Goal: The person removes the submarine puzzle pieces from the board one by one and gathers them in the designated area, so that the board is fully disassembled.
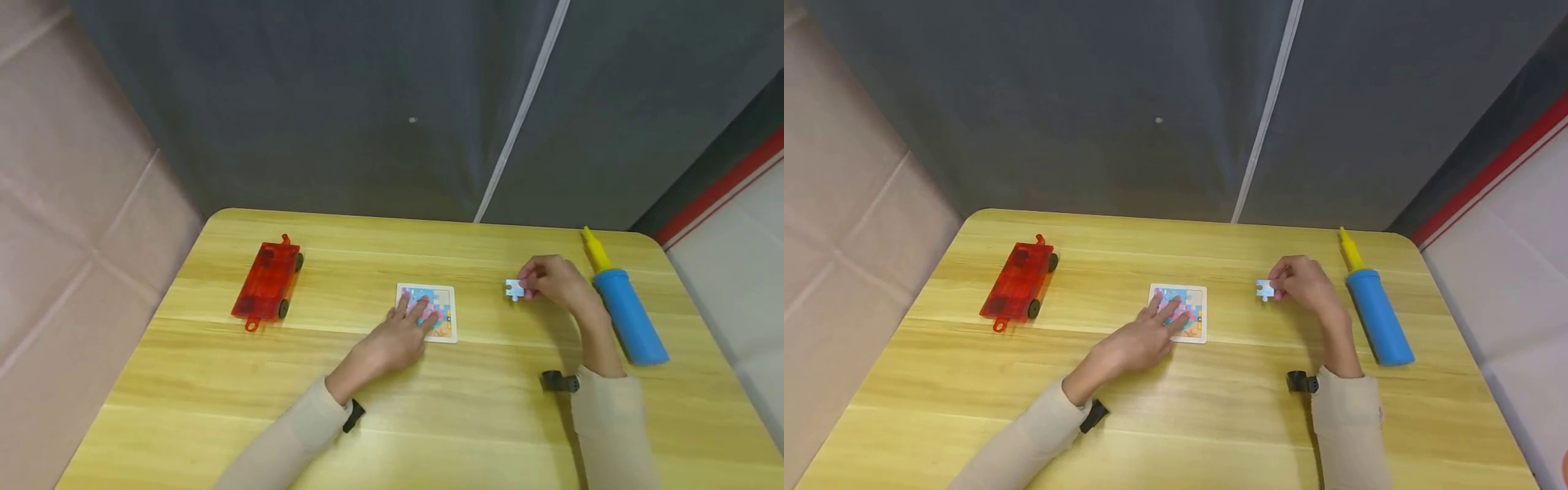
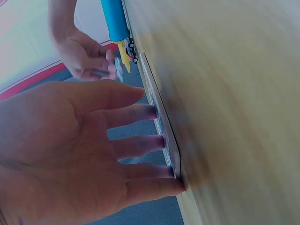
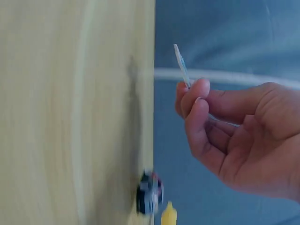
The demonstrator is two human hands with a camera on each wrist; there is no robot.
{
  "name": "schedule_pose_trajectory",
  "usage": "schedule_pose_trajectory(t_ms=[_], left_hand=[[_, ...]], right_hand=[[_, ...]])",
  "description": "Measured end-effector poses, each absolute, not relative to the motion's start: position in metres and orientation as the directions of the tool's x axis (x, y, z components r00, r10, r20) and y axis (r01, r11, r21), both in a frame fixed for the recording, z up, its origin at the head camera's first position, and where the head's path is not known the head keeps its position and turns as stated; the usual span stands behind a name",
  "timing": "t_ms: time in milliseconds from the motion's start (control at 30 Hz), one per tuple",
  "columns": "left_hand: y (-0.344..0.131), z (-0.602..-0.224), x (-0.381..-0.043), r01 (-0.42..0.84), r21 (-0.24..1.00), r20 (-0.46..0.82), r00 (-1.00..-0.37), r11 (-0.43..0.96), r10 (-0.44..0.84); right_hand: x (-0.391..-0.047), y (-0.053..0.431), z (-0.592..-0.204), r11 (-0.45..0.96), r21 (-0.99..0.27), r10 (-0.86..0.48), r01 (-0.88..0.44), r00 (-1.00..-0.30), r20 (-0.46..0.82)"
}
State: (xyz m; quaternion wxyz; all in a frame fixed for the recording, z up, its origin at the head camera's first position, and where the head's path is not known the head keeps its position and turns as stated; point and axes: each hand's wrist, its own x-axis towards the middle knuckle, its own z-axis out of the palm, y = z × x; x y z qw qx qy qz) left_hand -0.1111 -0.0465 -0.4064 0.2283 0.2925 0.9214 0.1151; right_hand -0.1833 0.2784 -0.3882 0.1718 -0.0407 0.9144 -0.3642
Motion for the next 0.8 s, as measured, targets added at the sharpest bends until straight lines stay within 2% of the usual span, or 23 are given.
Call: schedule_pose_trajectory(t_ms=[300,800], left_hand=[[-0.049,-0.408,-0.112,0.484,0.350,-0.344,-0.730,0.802,0.590],[-0.047,-0.407,-0.111,0.475,0.346,-0.357,-0.731,0.809,0.582]], right_hand=[[-0.184,0.308,-0.396,0.729,-0.676,-0.229,0.108,-0.892,-0.390],[-0.185,0.299,-0.405,0.802,-0.592,-0.198,0.079,-0.900,-0.388]])
